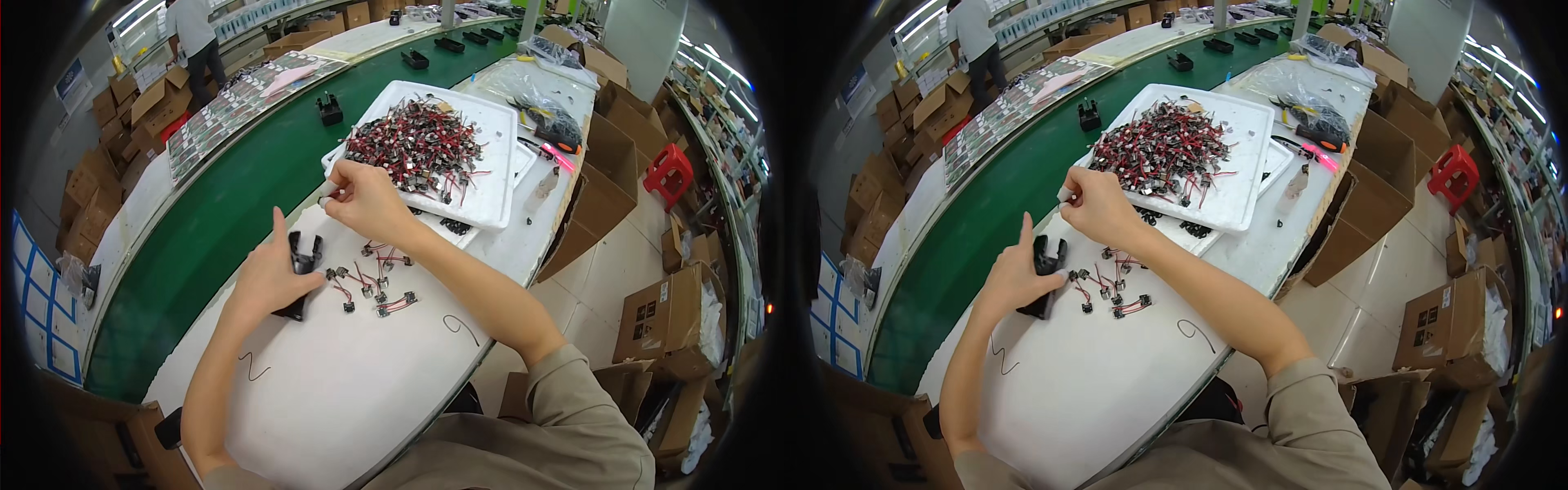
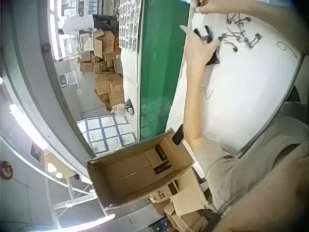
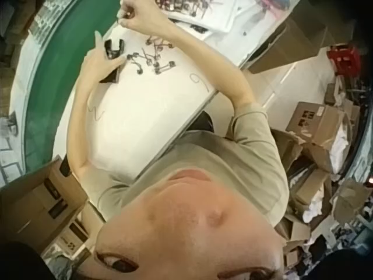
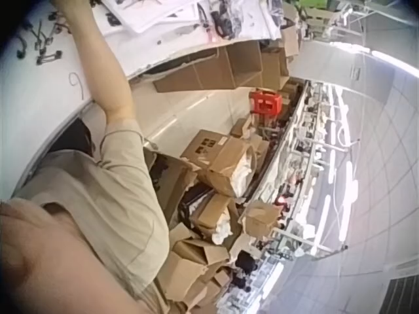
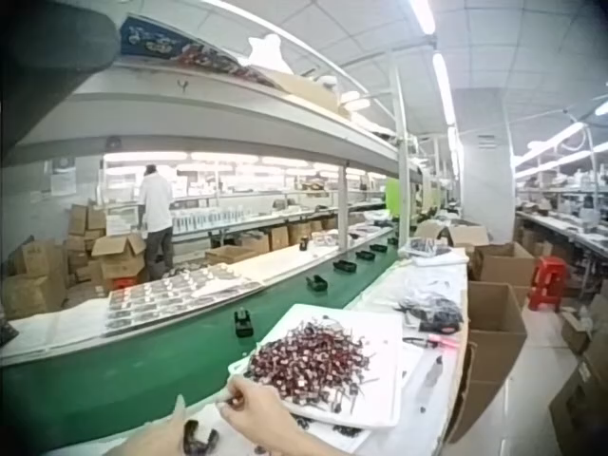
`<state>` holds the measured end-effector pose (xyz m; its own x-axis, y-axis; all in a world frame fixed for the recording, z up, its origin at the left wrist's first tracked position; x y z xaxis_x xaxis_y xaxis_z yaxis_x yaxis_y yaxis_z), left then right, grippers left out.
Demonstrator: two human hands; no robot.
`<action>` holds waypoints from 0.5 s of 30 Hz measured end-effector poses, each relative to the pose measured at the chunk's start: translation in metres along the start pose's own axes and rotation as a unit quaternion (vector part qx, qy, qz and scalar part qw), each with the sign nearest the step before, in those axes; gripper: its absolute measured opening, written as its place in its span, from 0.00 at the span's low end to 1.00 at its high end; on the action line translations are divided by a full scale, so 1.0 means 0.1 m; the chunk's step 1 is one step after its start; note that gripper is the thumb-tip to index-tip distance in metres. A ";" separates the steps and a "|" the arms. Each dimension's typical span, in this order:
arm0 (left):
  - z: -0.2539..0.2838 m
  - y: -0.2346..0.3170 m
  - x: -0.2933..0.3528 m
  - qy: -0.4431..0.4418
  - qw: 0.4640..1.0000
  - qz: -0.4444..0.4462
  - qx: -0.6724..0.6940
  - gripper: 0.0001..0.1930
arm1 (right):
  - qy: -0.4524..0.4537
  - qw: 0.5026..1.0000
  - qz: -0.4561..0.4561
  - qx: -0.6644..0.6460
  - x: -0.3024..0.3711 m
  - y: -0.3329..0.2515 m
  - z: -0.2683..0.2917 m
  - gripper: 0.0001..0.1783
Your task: The person assembles small fan components by hand, inserting electronic components into plastic fan housings.
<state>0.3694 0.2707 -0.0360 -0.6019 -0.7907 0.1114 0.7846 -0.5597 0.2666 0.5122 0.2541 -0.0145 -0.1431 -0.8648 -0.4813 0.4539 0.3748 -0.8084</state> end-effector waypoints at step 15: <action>-0.23 0.00 -0.26 -0.052 0.720 -0.093 0.686 0.43 | -0.041 0.993 0.061 0.090 0.08 -0.14 -0.16 0.17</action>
<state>0.3886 0.2855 -0.0606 -0.7412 -0.6713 0.0026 -0.1542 0.1741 0.9726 0.4910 0.2475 -0.0126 -0.0083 -0.8438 -0.5366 0.6147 0.4190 -0.6683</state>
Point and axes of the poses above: each hand's wrist, its own x-axis away from the middle knuckle, its own z-axis out of the back of the hand, y = z × x, the point moved 8 cm from there along -x, towards the middle knuckle, and after that the axes turned 2 degrees about -y, right-handed, at the moved point
